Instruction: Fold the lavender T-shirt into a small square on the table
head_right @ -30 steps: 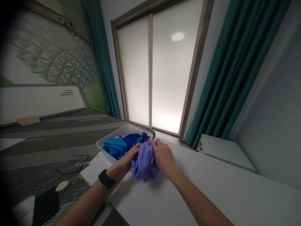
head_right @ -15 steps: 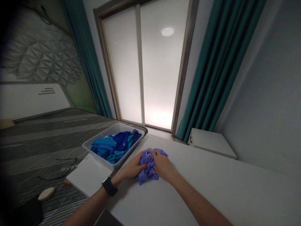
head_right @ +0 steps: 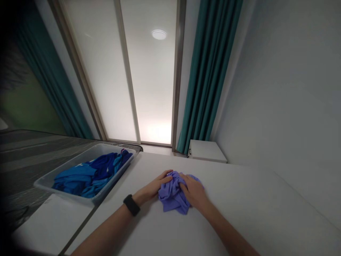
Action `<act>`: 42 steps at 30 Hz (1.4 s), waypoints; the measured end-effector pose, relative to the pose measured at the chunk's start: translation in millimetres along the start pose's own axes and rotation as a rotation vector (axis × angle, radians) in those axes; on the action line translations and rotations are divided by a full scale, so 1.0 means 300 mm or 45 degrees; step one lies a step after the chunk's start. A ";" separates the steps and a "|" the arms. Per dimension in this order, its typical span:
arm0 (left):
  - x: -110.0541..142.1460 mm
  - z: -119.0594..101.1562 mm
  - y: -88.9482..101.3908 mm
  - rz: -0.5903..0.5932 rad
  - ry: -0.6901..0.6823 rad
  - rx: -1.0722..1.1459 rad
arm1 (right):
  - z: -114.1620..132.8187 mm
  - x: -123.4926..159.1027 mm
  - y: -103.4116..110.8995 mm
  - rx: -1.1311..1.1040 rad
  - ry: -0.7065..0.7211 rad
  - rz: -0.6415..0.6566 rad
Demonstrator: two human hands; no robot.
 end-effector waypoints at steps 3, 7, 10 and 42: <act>-0.014 0.018 -0.035 0.007 0.015 0.222 | -0.055 0.010 0.027 -0.135 -0.189 -0.106; 0.001 0.011 -0.046 -0.025 -0.070 0.219 | -0.079 0.014 0.040 -0.372 -0.259 -0.238; 0.038 -0.003 -0.043 -0.059 -0.251 -0.060 | -0.076 0.020 0.039 -0.562 -0.250 -0.287; 0.066 0.014 -0.013 -0.357 -0.613 -1.239 | 0.065 0.110 0.044 0.083 0.361 -0.130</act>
Point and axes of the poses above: each hand's wrist, its own x-axis away from the middle knuckle, its own y-axis out of the back of the hand, z = x × y, the point moved 1 cm from there along -x, towards the middle knuckle, and after that the axes turned 3 degrees about -y, right-handed, at the moved point
